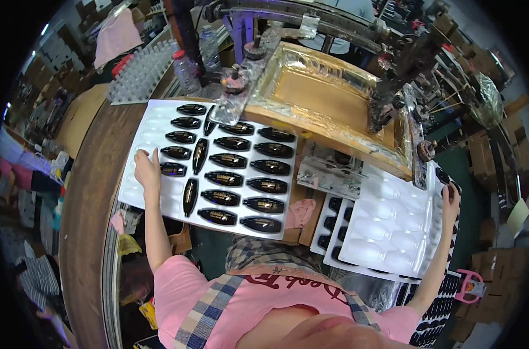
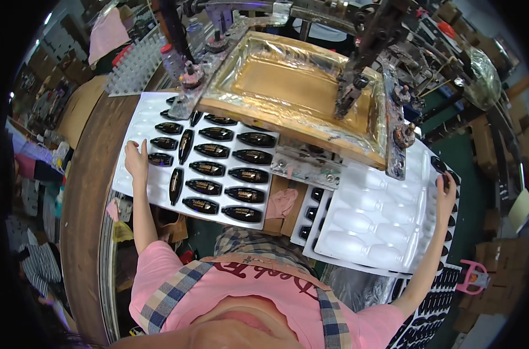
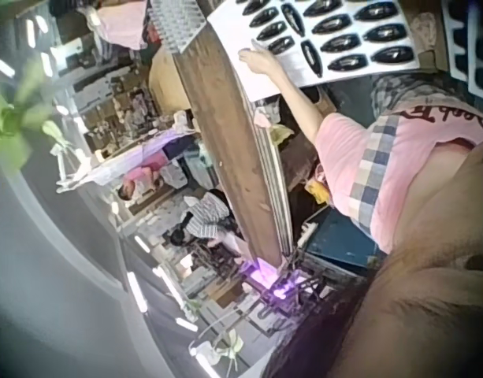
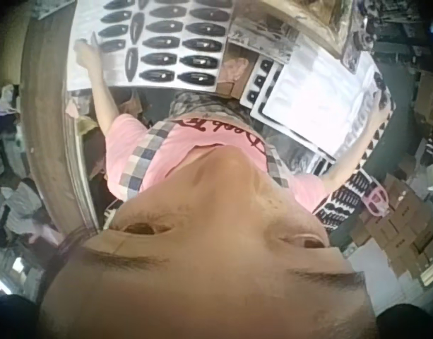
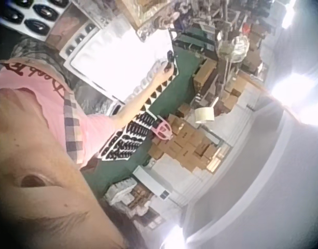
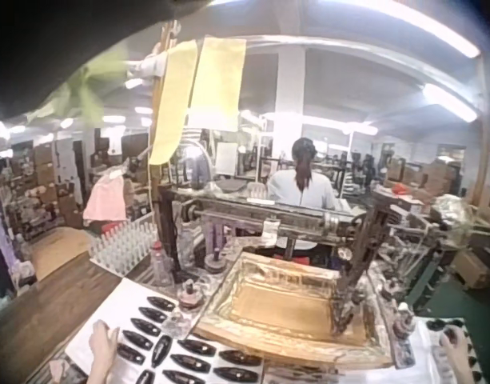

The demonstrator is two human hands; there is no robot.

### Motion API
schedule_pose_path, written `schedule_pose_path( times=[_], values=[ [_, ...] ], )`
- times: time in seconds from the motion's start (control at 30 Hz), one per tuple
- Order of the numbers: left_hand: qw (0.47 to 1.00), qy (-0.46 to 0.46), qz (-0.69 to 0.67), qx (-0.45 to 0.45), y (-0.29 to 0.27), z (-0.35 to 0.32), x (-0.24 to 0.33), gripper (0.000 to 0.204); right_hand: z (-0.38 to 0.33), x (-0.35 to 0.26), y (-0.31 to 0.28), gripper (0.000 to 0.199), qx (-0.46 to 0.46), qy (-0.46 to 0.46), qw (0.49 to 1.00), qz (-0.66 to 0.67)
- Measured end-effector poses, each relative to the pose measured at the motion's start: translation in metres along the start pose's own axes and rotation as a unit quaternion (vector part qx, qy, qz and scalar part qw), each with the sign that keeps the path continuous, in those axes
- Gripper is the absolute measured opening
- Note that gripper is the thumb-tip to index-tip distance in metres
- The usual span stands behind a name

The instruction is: Printing logos onto black plastic components using a manual screen printing press.

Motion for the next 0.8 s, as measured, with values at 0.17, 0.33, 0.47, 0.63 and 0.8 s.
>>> schedule_pose_path(
  times=[0.17, 0.33, 0.47, 0.63, 0.8],
  values=[
    [0.891, 0.124, -0.388, -0.201, 0.008, -0.013, 0.149, 0.016, -0.044, -0.061, 0.005, 0.044, -0.092, -0.044, 0.975, 0.197],
    [0.737, 0.348, -0.453, -0.36, 0.061, -0.04, 0.269, 0.032, -0.067, -0.152, 0.01, 0.05, -0.158, -0.114, 0.966, 0.17],
    [0.707, 0.428, -0.506, -0.246, 0.104, -0.046, 0.306, 0.024, -0.073, -0.169, 0.008, 0.048, -0.125, -0.177, 0.967, 0.136],
    [0.68, 0.281, -0.585, -0.342, 0.098, -0.032, 0.328, 0.023, -0.075, -0.171, 0.006, 0.048, -0.134, -0.187, 0.966, 0.12],
    [0.595, 0.115, -0.683, -0.408, 0.075, -0.021, 0.334, 0.023, -0.061, -0.22, 0.027, 0.052, -0.219, -0.18, 0.949, 0.134]
  ],
)
Point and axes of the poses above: each hand's wrist, its own z-axis towards the middle knuckle, its own y-axis out of the palm, x = y × z, the point moved 1 cm from there along z, towards the middle knuckle, and after that the axes turned 15 degrees about -z, right-handed, at the moved point
